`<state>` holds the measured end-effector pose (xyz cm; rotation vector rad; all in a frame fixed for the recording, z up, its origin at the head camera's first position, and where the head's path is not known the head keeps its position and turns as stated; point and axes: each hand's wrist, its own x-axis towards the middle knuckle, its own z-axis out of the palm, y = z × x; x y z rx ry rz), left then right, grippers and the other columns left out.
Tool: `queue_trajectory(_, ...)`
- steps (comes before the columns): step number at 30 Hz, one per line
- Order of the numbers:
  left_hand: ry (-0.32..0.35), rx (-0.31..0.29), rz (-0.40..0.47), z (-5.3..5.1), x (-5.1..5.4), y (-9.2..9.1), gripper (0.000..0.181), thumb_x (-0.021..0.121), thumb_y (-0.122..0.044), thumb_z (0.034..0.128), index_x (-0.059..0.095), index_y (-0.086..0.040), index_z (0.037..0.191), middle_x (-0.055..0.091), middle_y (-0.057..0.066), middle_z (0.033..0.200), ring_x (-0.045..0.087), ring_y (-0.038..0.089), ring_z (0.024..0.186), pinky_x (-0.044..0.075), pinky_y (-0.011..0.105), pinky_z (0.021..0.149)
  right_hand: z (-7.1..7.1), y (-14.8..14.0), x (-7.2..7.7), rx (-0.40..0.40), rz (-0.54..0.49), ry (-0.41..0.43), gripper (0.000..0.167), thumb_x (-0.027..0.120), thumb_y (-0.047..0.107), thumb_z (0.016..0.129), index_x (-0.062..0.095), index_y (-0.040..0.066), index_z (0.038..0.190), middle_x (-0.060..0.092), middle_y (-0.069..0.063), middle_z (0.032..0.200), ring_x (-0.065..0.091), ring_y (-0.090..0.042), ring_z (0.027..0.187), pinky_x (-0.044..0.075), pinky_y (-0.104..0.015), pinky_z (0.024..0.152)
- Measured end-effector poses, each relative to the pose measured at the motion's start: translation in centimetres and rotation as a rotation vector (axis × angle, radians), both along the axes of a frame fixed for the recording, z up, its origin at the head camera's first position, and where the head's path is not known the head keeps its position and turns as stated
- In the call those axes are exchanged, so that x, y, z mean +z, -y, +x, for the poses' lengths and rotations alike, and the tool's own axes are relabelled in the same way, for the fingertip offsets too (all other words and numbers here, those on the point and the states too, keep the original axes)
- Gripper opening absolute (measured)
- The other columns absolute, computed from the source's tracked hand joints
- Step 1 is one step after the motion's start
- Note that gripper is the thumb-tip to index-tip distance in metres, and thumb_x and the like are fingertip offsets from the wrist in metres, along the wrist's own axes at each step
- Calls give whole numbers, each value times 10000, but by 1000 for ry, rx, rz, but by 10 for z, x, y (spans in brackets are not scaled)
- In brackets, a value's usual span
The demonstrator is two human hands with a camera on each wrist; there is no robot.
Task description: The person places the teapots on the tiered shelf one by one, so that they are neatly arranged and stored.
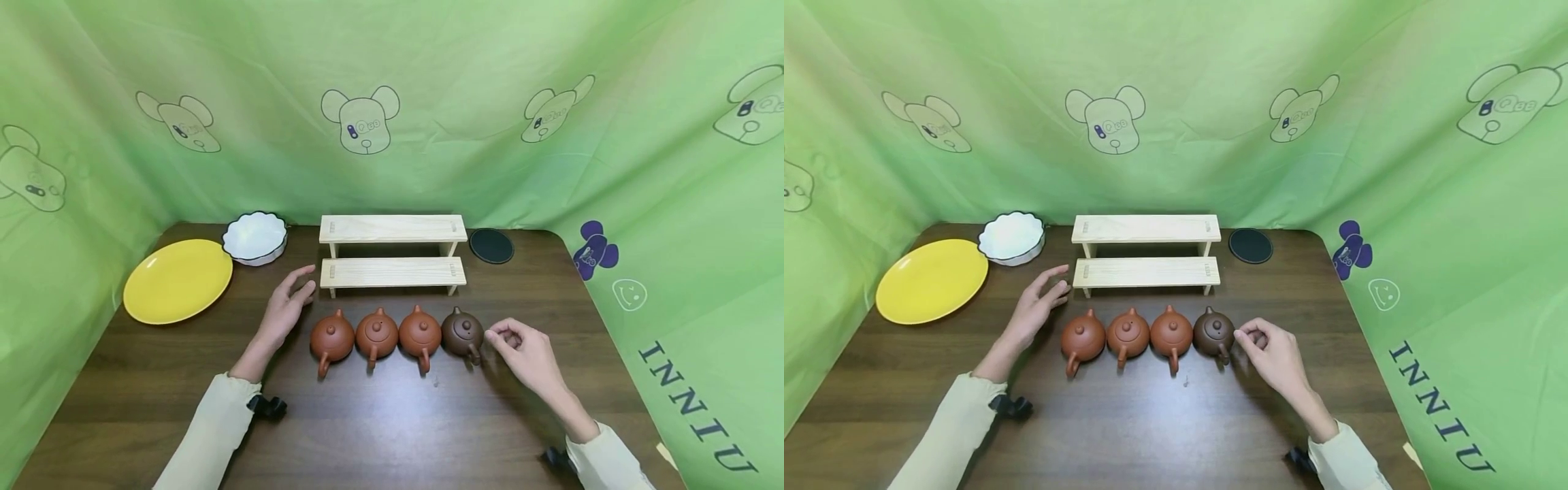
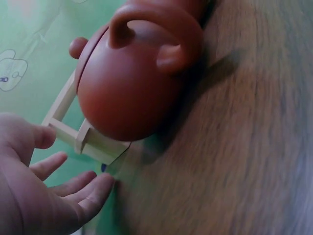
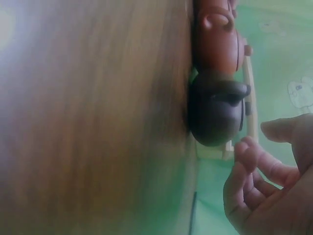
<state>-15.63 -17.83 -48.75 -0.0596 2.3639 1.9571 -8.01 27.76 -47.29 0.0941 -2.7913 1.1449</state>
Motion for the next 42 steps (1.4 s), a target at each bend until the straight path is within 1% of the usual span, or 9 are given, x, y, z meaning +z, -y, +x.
queue_trajectory(3, 26, 44, 120, -3, -2, -6, 461, 497, -114, 1194, 478, -6, 1642, 541, 284, 1563, 618, 328, 1333, 607, 349, 1109, 2, 0, -2, 5, -74, 102, 111, 825, 194, 1022, 813, 109, 952, 712, 4, 759, 594, -56, 638, 479, -216, 568)
queue_trajectory(5, 31, 67, 164, -4, -2, -10, 442, 502, -95, 1191, 495, 2, 1622, 580, 285, 1486, 662, 245, 1227, 630, 274, 1034, 4, 0, -4, 19, -133, 169, 134, 816, 186, 1027, 809, 73, 956, 716, -31, 751, 587, -69, 601, 483, -223, 528)
queue_trajectory(10, 6, 112, 231, -10, -6, -18, 406, 548, -36, 1160, 553, 27, 1562, 640, 247, 1345, 678, 61, 1053, 655, 239, 950, 5, 1, -8, 60, -304, 327, 202, 777, 175, 1053, 776, -17, 989, 694, -74, 738, 522, -76, 540, 469, -220, 476)
queue_trajectory(13, -6, 112, 255, -14, -10, -20, 386, 569, -25, 1151, 575, 55, 1529, 638, 254, 1404, 678, 51, 1075, 648, 217, 940, 7, 3, -9, 72, -360, 390, 235, 770, 181, 1057, 768, -42, 985, 685, -56, 744, 487, -62, 540, 452, -208, 491)
queue_trajectory(19, -16, 56, 235, -16, -14, -22, 391, 537, -41, 1170, 563, 63, 1546, 511, 208, 1654, 572, 190, 1375, 581, 194, 1063, 8, 6, -10, 89, -400, 442, 282, 753, 200, 1070, 789, -70, 1002, 686, -19, 739, 458, -49, 534, 412, -184, 493)
queue_trajectory(24, -6, 27, 244, -17, -17, -22, 422, 521, -44, 1176, 550, 24, 1591, 486, 176, 1692, 510, 287, 1487, 562, 238, 1127, 8, 6, -13, 85, -492, 528, 288, 731, 207, 1088, 822, -66, 1083, 656, 48, 719, 386, -13, 504, 302, -140, 451)
queue_trajectory(31, -64, 15, 212, -17, -25, -21, 424, 530, -52, 1175, 563, 6, 1594, 533, 196, 1655, 578, 200, 1407, 572, 215, 1095, 8, 5, -18, 101, -612, 598, 225, 715, 189, 1098, 840, 42, 981, 761, 54, 838, 380, 2, 526, 270, -126, 463)
queue_trajectory(35, -72, 21, 217, -17, -29, -19, 422, 511, -100, 1192, 561, 17, 1594, 538, 218, 1646, 621, 102, 1322, 580, 224, 1097, 8, 5, -18, 102, -655, 615, 191, 708, 168, 1099, 865, 106, 1008, 705, 90, 764, 388, 5, 536, 266, -136, 474)
queue_trajectory(42, -78, 19, 220, -19, -32, -17, 418, 524, -105, 1189, 574, 13, 1586, 571, 240, 1606, 654, 75, 1277, 594, 254, 1095, 10, 5, -16, 124, -723, 602, 231, 681, 112, 1107, 875, 146, 988, 688, 104, 753, 371, 0, 547, 190, -200, 481)
